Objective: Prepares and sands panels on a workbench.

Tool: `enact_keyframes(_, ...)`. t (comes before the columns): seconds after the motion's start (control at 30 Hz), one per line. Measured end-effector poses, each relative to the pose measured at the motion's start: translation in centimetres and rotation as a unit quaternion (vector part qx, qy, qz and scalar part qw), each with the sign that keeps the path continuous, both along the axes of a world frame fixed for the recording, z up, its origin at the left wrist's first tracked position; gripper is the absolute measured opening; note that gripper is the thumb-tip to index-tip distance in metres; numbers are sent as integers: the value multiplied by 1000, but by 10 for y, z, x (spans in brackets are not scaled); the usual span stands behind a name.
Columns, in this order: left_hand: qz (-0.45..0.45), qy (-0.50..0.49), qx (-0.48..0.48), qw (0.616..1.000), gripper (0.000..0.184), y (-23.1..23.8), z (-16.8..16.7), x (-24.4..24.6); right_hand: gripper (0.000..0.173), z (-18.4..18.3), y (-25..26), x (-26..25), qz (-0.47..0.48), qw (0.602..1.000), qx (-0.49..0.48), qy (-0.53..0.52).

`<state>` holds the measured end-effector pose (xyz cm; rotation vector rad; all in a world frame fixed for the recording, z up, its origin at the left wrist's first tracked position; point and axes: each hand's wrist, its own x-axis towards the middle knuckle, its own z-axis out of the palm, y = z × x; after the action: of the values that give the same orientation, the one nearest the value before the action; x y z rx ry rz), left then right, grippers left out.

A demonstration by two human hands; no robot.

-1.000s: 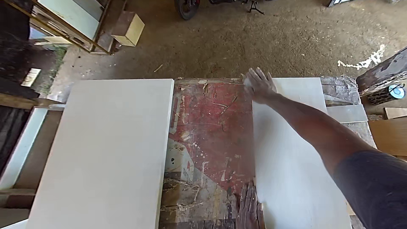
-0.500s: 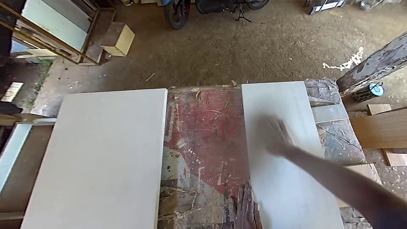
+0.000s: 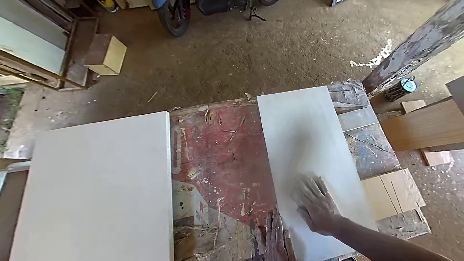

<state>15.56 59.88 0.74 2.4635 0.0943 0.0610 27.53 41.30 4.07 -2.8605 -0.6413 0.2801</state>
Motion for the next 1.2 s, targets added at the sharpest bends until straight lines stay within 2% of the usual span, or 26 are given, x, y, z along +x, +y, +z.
enact_keyframes(0.07,5,-3,0,1000,64,0,-3,-2,67,3,-3,15,20,1000,-8,18)
enact_keyframes(0.13,8,-4,-13,1000,65,1,1,5,66,-1,4,89,-4,1000,1,13)
enact_keyframes(0.2,13,0,-22,1000,65,0,2,7,66,-14,12,186,-49,998,3,-49)
enact_keyframes(0.27,12,0,-15,1000,65,-1,2,6,71,-14,21,280,-97,993,-19,-62)
enact_keyframes(0.33,16,-4,-9,1000,63,-1,-1,4,76,-7,28,341,-139,989,-32,-49)
enact_keyframes(0.37,16,-4,-3,1000,63,1,-4,1,78,-6,29,351,-151,987,-29,-47)
enact_keyframes(0.4,14,-7,0,1000,63,1,-7,-3,79,-8,27,344,-153,987,-21,-54)
enact_keyframes(0.47,12,-11,2,1000,63,1,-9,-5,75,-9,14,287,-140,986,-6,-89)
enact_keyframes(0.53,10,-10,3,1000,63,2,-7,-4,69,-6,-2,183,-129,987,-1,-93)
enact_keyframes(0.63,1,5,-7,1000,63,3,-3,-4,68,-5,-31,18,-139,989,-13,-44)
enact_keyframes(0.7,-12,10,2,1000,63,3,1,-3,68,-5,-45,-45,-140,988,-12,-59)
enact_keyframes(0.73,-20,7,6,1000,63,4,3,2,69,-5,-49,-49,-139,988,-13,-70)
enact_keyframes(0.8,-35,-4,20,999,65,7,3,15,75,0,-48,-12,-148,987,-29,-48)
enact_keyframes(0.9,-30,-9,29,999,66,5,-3,25,77,5,-39,118,-178,983,-40,-19)
enact_keyframes(0.97,-22,-12,18,1000,65,4,-6,24,81,-8,-37,208,-193,980,-29,-50)
enact_keyframes(1.03,-18,-19,24,999,65,3,-6,24,85,-8,-34,274,-200,978,-15,-59)
enact_keyframes(1.1,-19,-17,31,999,65,5,-4,24,97,-3,-35,293,-202,976,36,-68)
enact_keyframes(1.2,-19,-23,27,999,65,7,-6,21,114,4,-51,254,-217,962,147,-81)
